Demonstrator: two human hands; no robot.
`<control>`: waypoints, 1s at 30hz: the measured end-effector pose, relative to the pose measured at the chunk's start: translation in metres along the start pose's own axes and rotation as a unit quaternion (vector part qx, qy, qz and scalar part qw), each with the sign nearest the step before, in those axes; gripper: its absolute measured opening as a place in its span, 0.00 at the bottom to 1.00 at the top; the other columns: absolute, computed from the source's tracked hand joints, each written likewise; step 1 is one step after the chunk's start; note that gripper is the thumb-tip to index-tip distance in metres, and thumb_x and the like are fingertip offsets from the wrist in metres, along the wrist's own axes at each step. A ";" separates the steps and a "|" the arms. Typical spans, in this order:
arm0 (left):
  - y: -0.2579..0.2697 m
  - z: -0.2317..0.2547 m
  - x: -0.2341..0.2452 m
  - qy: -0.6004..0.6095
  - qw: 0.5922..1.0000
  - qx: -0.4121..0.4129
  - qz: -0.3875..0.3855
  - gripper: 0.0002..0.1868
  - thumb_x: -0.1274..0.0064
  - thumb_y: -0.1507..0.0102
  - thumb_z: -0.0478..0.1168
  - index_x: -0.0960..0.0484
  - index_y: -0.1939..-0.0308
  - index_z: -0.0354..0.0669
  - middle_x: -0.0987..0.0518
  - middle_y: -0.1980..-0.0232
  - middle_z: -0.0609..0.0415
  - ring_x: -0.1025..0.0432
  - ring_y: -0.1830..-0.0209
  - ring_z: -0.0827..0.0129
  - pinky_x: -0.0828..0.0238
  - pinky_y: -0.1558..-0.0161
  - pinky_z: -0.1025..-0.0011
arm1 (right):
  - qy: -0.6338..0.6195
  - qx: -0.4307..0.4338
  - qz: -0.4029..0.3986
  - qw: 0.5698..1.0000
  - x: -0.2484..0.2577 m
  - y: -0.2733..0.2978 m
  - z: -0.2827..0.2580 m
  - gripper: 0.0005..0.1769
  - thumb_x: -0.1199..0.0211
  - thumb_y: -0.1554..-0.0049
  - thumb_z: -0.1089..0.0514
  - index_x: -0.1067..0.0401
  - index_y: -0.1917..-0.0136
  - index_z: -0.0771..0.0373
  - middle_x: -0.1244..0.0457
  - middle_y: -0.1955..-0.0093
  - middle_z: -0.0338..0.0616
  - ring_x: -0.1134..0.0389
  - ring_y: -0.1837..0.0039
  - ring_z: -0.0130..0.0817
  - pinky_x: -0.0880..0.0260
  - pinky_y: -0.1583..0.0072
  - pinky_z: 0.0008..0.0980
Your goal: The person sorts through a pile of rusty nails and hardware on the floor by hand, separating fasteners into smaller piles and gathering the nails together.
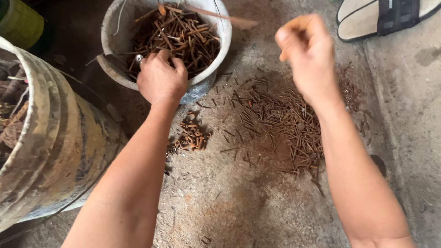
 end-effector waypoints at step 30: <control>-0.002 -0.001 -0.004 0.006 1.000 -0.007 0.003 0.14 0.46 0.42 0.47 0.15 0.60 0.44 0.18 0.57 0.46 0.24 0.54 0.48 0.28 0.54 0.51 | 0.385 -0.236 -0.030 0.892 0.077 0.154 0.211 0.11 0.26 0.50 0.57 0.19 0.54 0.63 0.29 0.58 0.46 0.27 0.58 0.38 0.27 0.52 0.39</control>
Point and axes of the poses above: each hand's wrist, its own y-axis away from the middle knuckle, its own x-axis out of the back of the hand, z = x × y, the point moved 3 cm from there along -y, towards the middle knuckle
